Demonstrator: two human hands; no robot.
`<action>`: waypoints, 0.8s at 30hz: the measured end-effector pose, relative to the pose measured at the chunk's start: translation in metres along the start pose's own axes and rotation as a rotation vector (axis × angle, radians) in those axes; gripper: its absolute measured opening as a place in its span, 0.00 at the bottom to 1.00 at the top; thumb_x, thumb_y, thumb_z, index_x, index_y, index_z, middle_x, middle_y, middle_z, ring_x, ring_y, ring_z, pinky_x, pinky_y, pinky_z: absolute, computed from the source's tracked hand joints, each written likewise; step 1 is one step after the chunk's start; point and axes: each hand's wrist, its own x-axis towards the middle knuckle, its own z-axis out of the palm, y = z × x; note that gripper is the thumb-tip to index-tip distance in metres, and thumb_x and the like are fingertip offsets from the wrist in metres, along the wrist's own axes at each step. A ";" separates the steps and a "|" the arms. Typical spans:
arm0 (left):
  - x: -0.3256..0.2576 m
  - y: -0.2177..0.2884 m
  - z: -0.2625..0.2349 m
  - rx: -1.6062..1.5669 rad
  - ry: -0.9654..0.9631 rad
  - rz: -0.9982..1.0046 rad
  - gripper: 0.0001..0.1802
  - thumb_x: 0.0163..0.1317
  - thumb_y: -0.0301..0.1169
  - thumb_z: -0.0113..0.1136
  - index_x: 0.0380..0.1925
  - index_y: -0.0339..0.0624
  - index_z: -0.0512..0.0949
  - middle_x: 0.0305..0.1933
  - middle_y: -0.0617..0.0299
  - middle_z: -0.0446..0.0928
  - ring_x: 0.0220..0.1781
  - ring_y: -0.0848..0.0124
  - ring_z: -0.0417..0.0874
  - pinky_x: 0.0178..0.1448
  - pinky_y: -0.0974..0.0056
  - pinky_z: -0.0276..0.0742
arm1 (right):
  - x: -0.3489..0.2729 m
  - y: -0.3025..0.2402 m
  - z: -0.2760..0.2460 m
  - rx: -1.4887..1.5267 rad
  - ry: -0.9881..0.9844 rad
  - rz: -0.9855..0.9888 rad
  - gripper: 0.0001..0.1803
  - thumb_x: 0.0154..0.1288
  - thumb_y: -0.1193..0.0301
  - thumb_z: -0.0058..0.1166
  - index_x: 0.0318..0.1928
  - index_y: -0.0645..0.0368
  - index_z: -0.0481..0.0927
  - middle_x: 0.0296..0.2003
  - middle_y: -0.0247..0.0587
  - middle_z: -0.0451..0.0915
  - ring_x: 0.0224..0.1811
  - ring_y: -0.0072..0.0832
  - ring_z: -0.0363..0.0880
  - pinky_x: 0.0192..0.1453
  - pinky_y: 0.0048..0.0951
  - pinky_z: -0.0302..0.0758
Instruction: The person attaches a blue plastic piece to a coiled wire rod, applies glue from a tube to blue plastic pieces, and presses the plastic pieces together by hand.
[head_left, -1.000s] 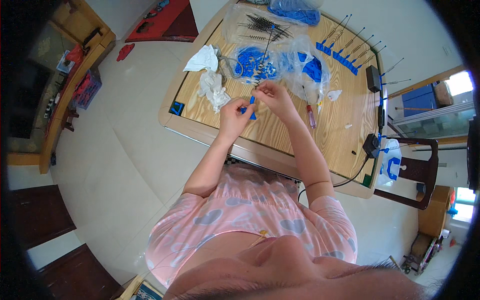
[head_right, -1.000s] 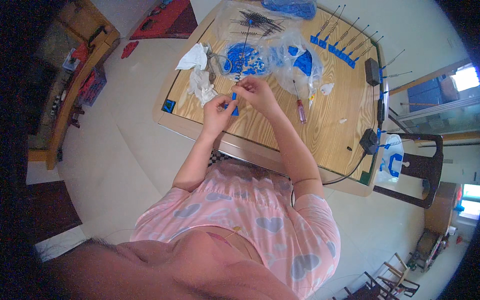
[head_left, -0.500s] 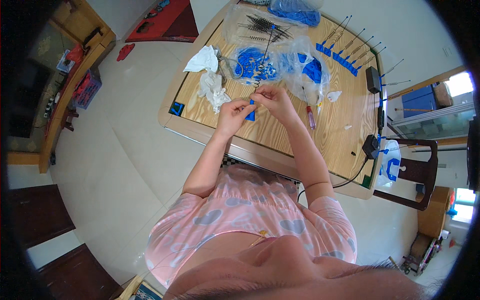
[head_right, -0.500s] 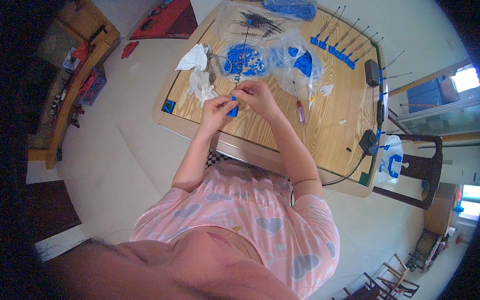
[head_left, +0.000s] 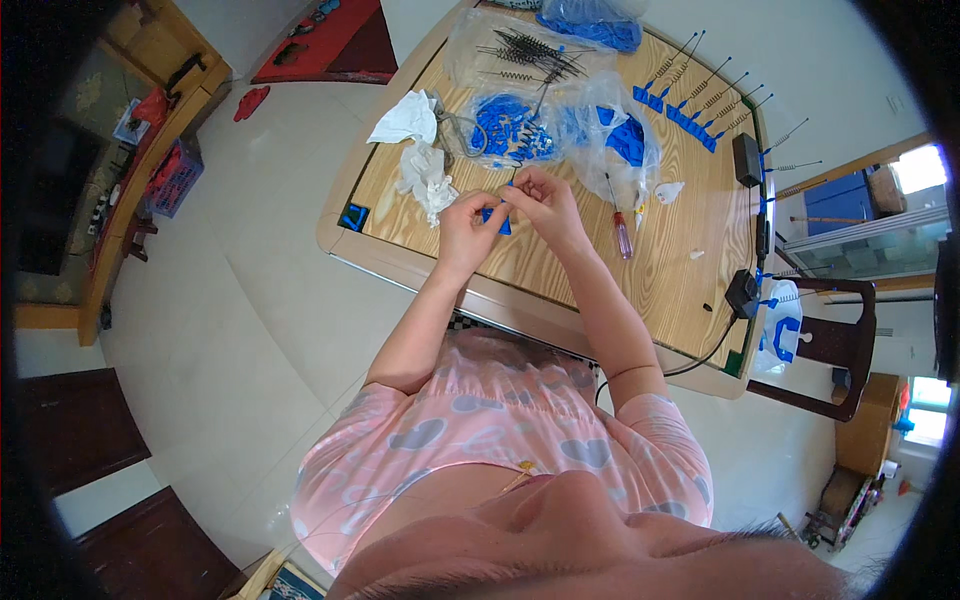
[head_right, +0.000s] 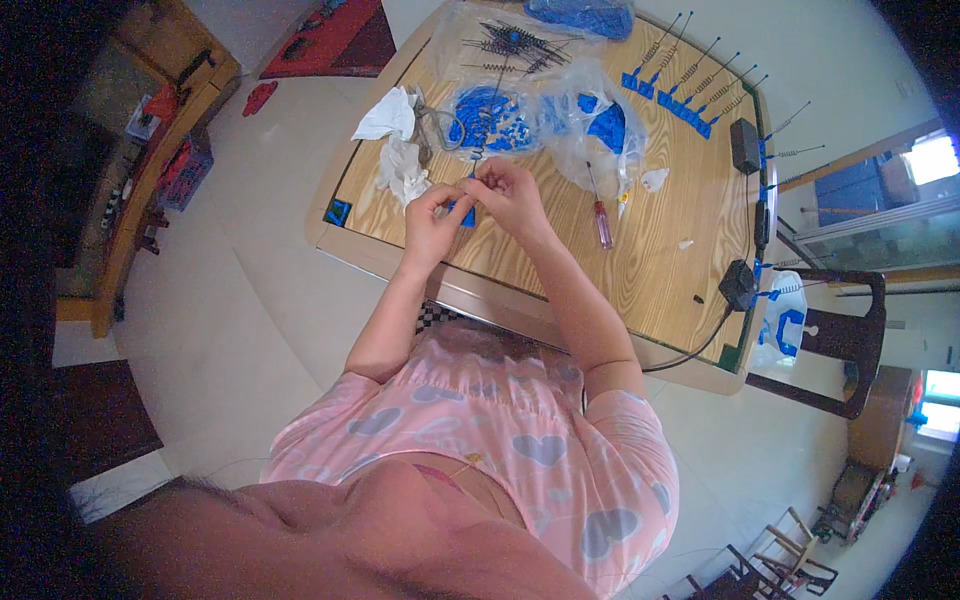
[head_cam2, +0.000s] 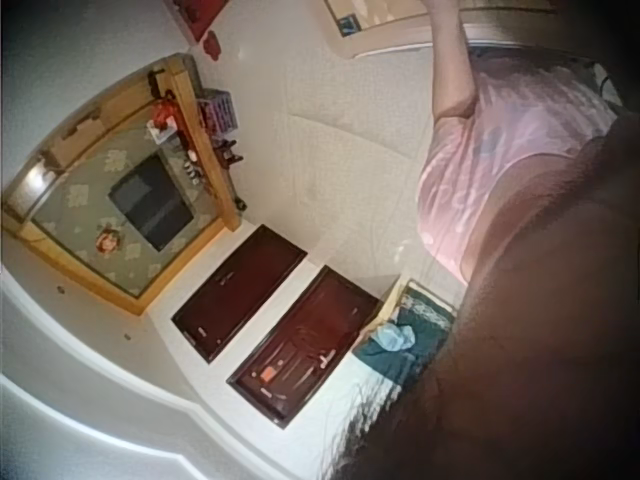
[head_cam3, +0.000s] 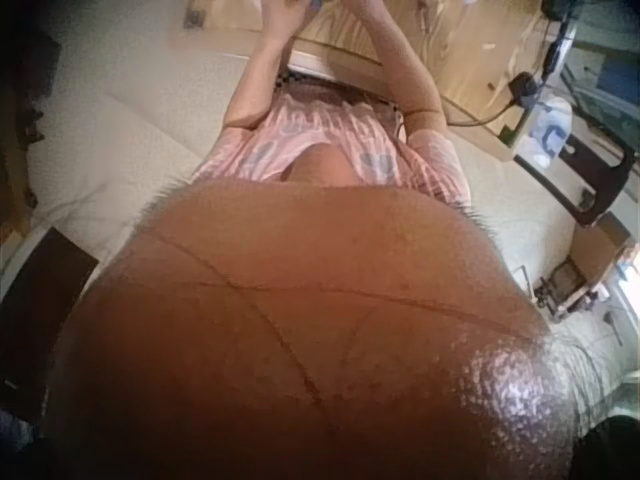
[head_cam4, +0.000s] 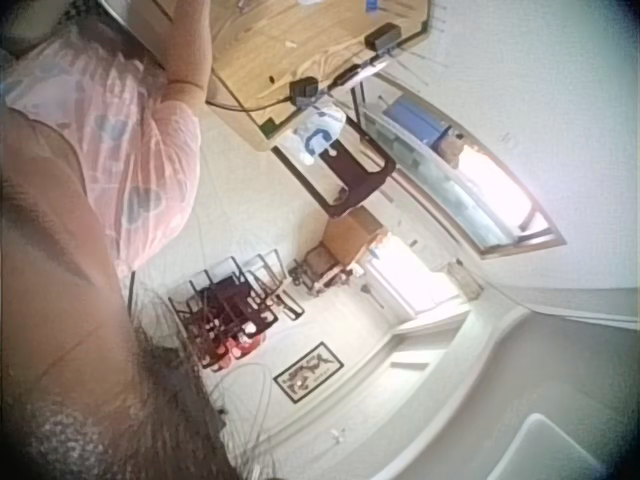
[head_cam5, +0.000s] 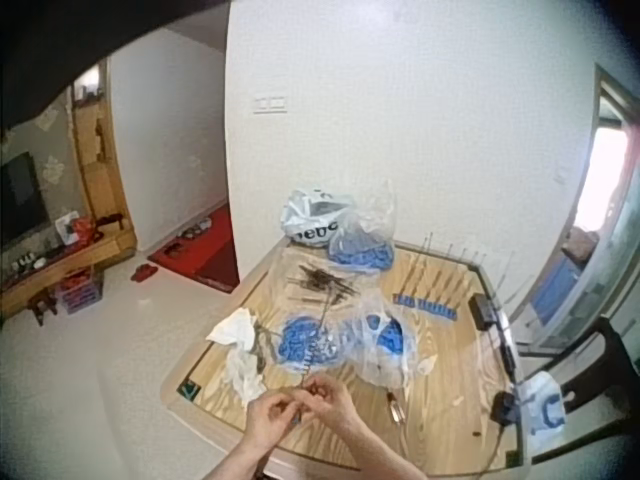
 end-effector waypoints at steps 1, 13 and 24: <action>0.000 0.000 -0.001 -0.012 0.009 -0.004 0.05 0.52 0.25 0.62 0.26 0.33 0.78 0.27 0.59 0.77 0.30 0.73 0.75 0.36 0.70 0.69 | -0.001 -0.006 0.002 0.000 -0.001 0.001 0.09 0.55 0.71 0.61 0.32 0.63 0.77 0.24 0.27 0.74 0.26 0.12 0.68 0.29 0.16 0.65; -0.007 0.000 0.003 0.003 -0.015 0.076 0.06 0.50 0.24 0.63 0.24 0.33 0.77 0.25 0.57 0.75 0.30 0.70 0.75 0.37 0.68 0.69 | 0.008 -0.037 -0.009 0.040 0.120 -0.013 0.09 0.60 0.71 0.57 0.36 0.64 0.77 0.29 0.28 0.76 0.31 0.12 0.70 0.35 0.15 0.67; -0.007 0.001 0.003 0.005 -0.022 0.100 0.05 0.50 0.24 0.63 0.24 0.33 0.77 0.25 0.57 0.75 0.30 0.68 0.75 0.37 0.67 0.68 | 0.009 -0.035 -0.011 -0.043 0.125 -0.066 0.09 0.58 0.70 0.59 0.33 0.64 0.77 0.27 0.28 0.76 0.30 0.13 0.69 0.33 0.17 0.65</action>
